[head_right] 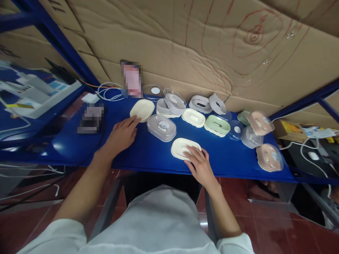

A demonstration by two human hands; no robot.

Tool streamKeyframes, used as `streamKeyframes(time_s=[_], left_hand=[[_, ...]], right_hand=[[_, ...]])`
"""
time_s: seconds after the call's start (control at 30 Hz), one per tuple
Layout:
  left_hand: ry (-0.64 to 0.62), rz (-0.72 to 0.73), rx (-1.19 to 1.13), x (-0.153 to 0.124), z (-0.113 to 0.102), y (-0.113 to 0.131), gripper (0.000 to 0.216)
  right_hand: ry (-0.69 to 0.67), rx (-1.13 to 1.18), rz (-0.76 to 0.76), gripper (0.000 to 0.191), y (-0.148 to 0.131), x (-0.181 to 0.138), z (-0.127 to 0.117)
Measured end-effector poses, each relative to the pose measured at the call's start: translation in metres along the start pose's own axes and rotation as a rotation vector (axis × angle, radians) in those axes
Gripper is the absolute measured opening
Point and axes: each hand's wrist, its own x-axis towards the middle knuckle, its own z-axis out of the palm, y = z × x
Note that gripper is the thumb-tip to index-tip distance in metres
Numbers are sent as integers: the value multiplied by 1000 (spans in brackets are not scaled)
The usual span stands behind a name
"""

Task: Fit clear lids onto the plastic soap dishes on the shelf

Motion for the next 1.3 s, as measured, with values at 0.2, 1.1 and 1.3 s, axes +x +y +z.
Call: streamKeyframes(time_s=[0.2,1.1,1.3], left_hand=[[68,-67,114,-28,-9,8,32],[74,247,-386,-91,8,88,35],[-6,373,-266,-86,13,93,31]], right_hand=[[51,-4,-1,36,-2,-11,0],[179,303,-53,37,-10,7,3],[295,169,110,26,23,1,-5]])
